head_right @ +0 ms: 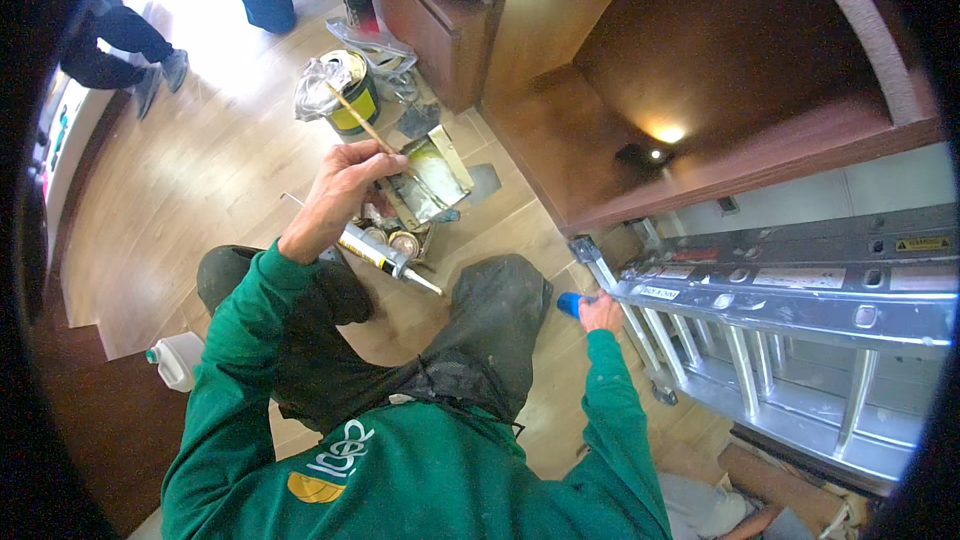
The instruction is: The person sits on the floor and mixes a yellowish liquid in a small container using a wooden stick. They add a red substance from a small jar and continue stirring to blend the colors.
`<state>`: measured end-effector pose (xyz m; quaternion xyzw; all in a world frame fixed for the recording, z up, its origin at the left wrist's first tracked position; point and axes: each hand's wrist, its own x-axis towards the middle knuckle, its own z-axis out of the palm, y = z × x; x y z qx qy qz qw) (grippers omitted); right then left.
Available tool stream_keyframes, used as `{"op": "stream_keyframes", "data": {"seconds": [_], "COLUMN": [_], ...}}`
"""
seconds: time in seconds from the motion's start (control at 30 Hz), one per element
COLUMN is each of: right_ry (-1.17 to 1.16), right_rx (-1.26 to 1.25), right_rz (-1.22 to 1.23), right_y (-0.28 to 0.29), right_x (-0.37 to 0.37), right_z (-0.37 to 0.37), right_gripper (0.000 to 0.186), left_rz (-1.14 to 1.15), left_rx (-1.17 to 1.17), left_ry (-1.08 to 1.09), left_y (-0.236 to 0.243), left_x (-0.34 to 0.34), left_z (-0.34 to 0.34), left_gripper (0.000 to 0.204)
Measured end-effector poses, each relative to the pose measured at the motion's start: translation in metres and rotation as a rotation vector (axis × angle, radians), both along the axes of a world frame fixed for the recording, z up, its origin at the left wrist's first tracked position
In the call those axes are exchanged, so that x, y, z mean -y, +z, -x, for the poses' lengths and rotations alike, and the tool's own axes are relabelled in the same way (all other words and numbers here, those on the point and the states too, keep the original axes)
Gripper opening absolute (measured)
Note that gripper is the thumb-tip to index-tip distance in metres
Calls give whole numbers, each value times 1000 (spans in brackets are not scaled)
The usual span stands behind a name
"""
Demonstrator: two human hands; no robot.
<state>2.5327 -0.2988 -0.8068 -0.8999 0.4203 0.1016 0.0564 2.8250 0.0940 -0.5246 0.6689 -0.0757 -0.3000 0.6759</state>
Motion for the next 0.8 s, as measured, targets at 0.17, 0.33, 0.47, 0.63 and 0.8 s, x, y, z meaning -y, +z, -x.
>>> {"op": "stream_keyframes", "data": {"seconds": [0.17, 0.33, 0.47, 0.63, 0.8], "right_ry": [-21, -32, -53, 80, 476], "right_rx": [-18, -24, -107, 424, 936], "right_rz": [-7, -70, -152, -127, -585], "right_y": [-10, -2, 31, 124, 247], "right_x": [1, 1, -5, -39, -118], "right_z": [5, 2, -12, -61, -168], "right_gripper": [41, 52, 79, 62, 29], "left_rz": [-89, -29, 19, -38, -101], "left_rx": [40, 63, 62, 82, 102], "left_ry": [51, 47, -11, -60, -193], "left_y": [0, 5, 3, -1, 2], "left_x": [4, 11, 13, 10, 9], "left_z": [-3, -9, -12, -8, 0], "left_gripper": [21, 26, 29, 30, 28]}}
